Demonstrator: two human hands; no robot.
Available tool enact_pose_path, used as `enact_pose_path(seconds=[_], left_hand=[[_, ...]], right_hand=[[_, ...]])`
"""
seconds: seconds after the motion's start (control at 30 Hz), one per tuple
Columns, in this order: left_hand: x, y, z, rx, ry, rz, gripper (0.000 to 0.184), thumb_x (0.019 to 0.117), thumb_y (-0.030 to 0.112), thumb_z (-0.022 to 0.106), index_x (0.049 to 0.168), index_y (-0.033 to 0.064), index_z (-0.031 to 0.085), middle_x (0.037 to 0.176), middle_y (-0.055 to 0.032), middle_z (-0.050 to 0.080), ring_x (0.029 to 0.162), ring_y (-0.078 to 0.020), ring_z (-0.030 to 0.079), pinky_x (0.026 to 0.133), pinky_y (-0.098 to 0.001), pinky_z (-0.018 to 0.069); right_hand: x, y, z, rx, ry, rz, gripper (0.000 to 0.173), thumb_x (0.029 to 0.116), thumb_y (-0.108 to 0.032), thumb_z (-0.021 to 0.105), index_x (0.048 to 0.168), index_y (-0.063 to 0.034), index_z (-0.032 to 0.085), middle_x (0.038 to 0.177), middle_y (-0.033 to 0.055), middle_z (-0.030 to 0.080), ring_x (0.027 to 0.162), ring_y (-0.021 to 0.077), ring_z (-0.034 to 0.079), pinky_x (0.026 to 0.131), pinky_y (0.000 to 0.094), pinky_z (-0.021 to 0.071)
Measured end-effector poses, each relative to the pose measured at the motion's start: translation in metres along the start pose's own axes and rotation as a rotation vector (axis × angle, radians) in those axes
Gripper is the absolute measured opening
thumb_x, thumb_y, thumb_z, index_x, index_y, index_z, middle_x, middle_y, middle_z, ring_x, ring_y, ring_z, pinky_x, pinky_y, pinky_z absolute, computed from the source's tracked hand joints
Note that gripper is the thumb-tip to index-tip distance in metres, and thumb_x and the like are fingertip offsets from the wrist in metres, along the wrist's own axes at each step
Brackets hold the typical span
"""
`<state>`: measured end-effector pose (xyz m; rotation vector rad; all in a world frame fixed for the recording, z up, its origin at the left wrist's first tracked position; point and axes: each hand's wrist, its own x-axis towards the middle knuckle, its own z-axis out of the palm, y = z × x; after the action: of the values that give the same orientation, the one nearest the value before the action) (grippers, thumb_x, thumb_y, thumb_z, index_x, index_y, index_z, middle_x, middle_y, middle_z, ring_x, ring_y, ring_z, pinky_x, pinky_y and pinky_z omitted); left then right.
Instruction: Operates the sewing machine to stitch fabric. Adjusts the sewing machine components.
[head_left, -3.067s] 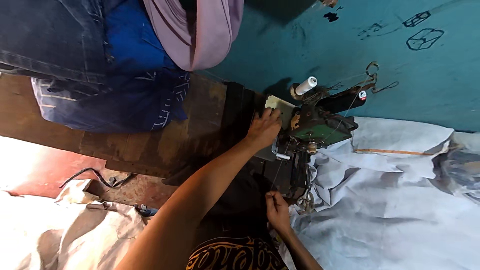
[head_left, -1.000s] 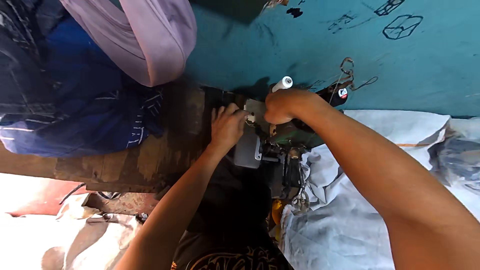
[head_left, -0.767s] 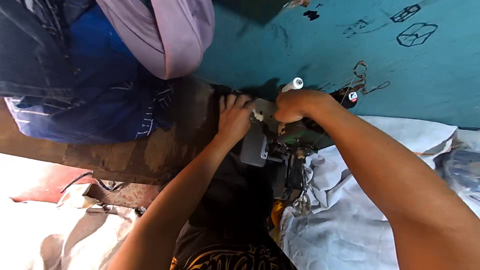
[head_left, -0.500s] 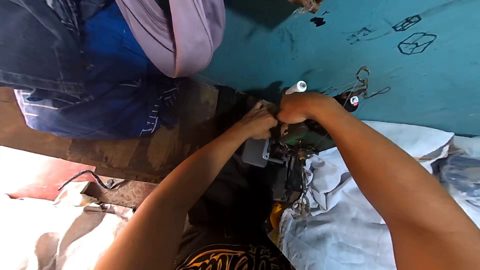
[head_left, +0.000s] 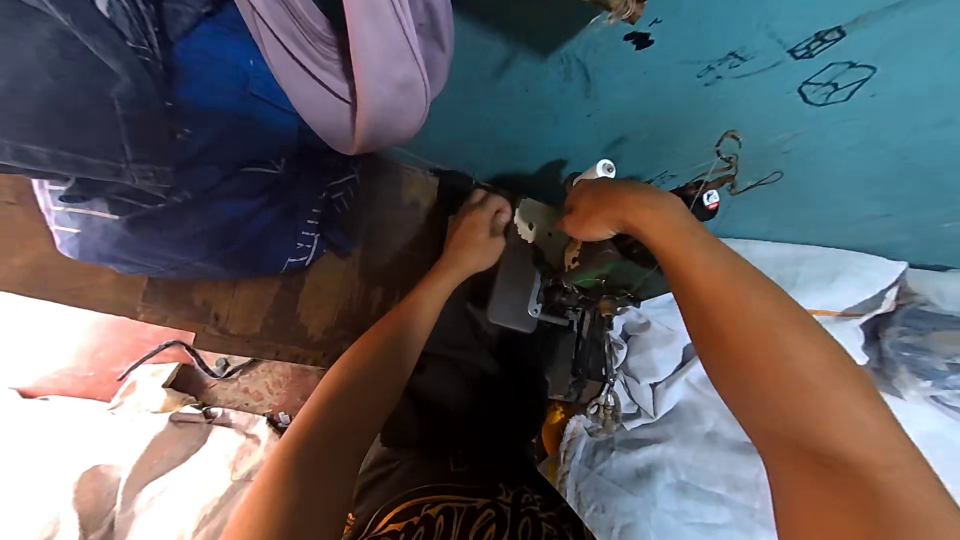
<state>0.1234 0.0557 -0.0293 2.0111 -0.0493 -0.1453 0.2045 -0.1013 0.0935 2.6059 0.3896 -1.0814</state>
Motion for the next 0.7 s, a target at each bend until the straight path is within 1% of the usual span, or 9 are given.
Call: enact_pose_path(seconds=[0.07, 0.13, 0.2, 0.27, 0.3, 0.37, 0.47, 0.57, 0.7], left_hand=[[-0.004, -0.01, -0.016, -0.133, 0.077, -0.165, 0.033, 0.1095, 0.018, 0.04, 0.126, -0.0014, 0.062, 0.134, -0.0205, 0.058, 0.125, -0.0297, 0.057, 0.107, -0.0488, 0.0464], [-0.011, -0.027, -0.029, -0.218, 0.186, -0.268, 0.034, 0.11, 0.02, 0.039, 0.126, -0.0006, 0.061, 0.123, -0.0194, 0.063, 0.114, -0.0273, 0.061, 0.1, -0.0477, 0.0491], [-0.022, -0.042, -0.04, -0.232, 0.244, -0.312, 0.03, 0.1098, 0.02, 0.041, 0.12, 0.0006, 0.062, 0.108, -0.0162, 0.064, 0.098, -0.0238, 0.062, 0.088, -0.0445, 0.0514], [-0.034, -0.052, -0.05, -0.207, 0.23, -0.331, 0.029, 0.1091, 0.018, 0.043, 0.118, -0.0008, 0.063, 0.106, -0.0166, 0.064, 0.096, -0.0243, 0.062, 0.087, -0.0448, 0.0517], [-0.04, -0.054, -0.053, -0.183, 0.203, -0.341, 0.028, 0.1086, 0.017, 0.044, 0.118, -0.0007, 0.063, 0.109, -0.0172, 0.065, 0.1, -0.025, 0.063, 0.091, -0.0459, 0.0514], [-0.045, -0.053, -0.056, -0.135, 0.152, -0.352, 0.026, 0.1078, 0.014, 0.046, 0.121, -0.001, 0.063, 0.116, -0.0187, 0.065, 0.108, -0.0268, 0.063, 0.095, -0.0477, 0.0503], [-0.052, -0.047, -0.051, -0.043, 0.198, -0.386, 0.043, 0.0948, 0.001, 0.057, 0.137, 0.0035, 0.055, 0.136, -0.0217, 0.057, 0.124, -0.0332, 0.058, 0.102, -0.0517, 0.0495], [-0.064, -0.027, -0.042, 0.13, 0.432, -0.101, 0.042, 0.0983, 0.016, 0.061, 0.138, 0.0018, 0.058, 0.141, -0.0268, 0.052, 0.132, -0.0412, 0.05, 0.11, -0.0532, 0.0431], [-0.104, 0.022, -0.014, 0.269, 0.366, 0.474, 0.021, 0.1005, 0.017, 0.063, 0.108, 0.0017, 0.076, 0.11, -0.0169, 0.074, 0.107, -0.0317, 0.07, 0.098, -0.0483, 0.0534]], right_hand=[[-0.018, 0.005, -0.006, 0.079, 0.182, -0.036, 0.043, 0.1064, -0.039, 0.047, 0.109, -0.002, 0.069, 0.114, 0.0261, 0.066, 0.113, 0.0467, 0.062, 0.087, 0.0718, 0.0451], [-0.063, 0.005, -0.001, 0.191, 0.518, -0.126, 0.039, 0.1074, -0.035, 0.045, 0.116, -0.0054, 0.069, 0.113, 0.02, 0.068, 0.107, 0.0394, 0.066, 0.086, 0.0639, 0.0512], [-0.115, 0.0, 0.026, 0.395, 0.769, -0.235, 0.039, 0.1074, -0.034, 0.045, 0.101, -0.0035, 0.069, 0.086, 0.0113, 0.065, 0.075, 0.0235, 0.064, 0.065, 0.0462, 0.0523], [-0.153, -0.016, 0.076, 0.594, 0.707, -0.188, 0.039, 0.1045, -0.035, 0.049, 0.085, -0.0062, 0.068, 0.068, 0.0041, 0.062, 0.058, 0.0146, 0.059, 0.052, 0.0385, 0.0503], [-0.159, -0.027, 0.102, 0.644, 0.598, -0.102, 0.039, 0.1041, -0.033, 0.051, 0.088, -0.0028, 0.07, 0.072, 0.0097, 0.064, 0.063, 0.0219, 0.063, 0.058, 0.0462, 0.0522], [-0.143, -0.046, 0.147, 0.739, 0.484, 0.066, 0.035, 0.1054, -0.026, 0.054, 0.113, 0.0029, 0.072, 0.103, 0.0216, 0.072, 0.096, 0.0354, 0.071, 0.088, 0.0572, 0.0546], [-0.095, -0.06, 0.216, 0.975, 0.794, 0.186, 0.033, 0.1018, -0.019, 0.061, 0.12, 0.0061, 0.07, 0.114, 0.0253, 0.07, 0.107, 0.0354, 0.07, 0.098, 0.0495, 0.0539], [-0.062, -0.069, 0.241, 1.171, 0.99, 0.225, 0.031, 0.0991, -0.017, 0.065, 0.118, 0.0058, 0.07, 0.111, 0.0253, 0.067, 0.103, 0.0326, 0.068, 0.092, 0.0445, 0.056], [-0.055, -0.068, 0.246, 1.301, 1.066, 0.117, 0.022, 0.0993, -0.015, 0.063, 0.108, 0.0035, 0.071, 0.115, 0.0231, 0.062, 0.106, 0.0308, 0.063, 0.089, 0.0429, 0.0552]])
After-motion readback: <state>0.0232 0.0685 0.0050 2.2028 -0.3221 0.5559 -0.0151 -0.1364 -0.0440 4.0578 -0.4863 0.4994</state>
